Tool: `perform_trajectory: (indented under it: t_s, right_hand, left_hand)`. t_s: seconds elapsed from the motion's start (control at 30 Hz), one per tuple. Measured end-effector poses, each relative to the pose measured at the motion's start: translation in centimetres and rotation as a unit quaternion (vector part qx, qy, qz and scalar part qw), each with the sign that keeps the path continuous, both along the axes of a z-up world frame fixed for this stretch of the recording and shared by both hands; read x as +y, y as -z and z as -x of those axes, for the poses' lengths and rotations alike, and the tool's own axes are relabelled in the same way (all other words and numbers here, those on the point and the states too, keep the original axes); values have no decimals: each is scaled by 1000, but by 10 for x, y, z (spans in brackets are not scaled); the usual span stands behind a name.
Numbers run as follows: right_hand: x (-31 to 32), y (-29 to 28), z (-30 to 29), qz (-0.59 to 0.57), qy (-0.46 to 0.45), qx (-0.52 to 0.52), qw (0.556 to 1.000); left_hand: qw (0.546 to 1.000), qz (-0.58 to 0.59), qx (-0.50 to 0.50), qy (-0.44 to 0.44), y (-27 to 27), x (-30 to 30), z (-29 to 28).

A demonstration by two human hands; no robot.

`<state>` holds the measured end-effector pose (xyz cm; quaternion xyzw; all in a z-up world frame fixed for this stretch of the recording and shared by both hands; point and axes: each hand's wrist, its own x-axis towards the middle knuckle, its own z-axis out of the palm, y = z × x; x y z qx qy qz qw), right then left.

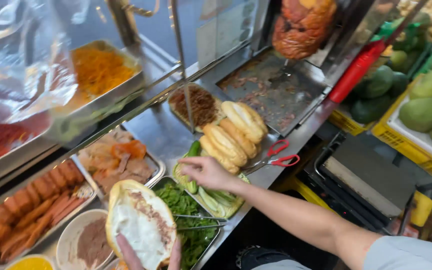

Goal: Preparing multiple Vietnamese banh mi sandwiches by adding pate, sauces, meats, and vegetables.

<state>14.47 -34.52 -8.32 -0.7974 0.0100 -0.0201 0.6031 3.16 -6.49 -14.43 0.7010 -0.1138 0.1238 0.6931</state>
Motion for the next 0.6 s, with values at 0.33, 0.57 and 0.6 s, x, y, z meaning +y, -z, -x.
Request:
perform_trajectory:
  t_s: [0.33, 0.57, 0.6]
  right_hand:
    - [-493, 60, 115, -420, 440, -5, 794]
    - [-664, 94, 101, -718, 367, 89, 585]
    - [-680, 104, 90, -751, 330, 108, 562]
  left_hand:
    - [988, -118, -62, 82, -64, -221, -21]
    - [991, -98, -7, 96, -81, -367, 10]
    - [987, -109, -9, 116, -86, -381, 9]
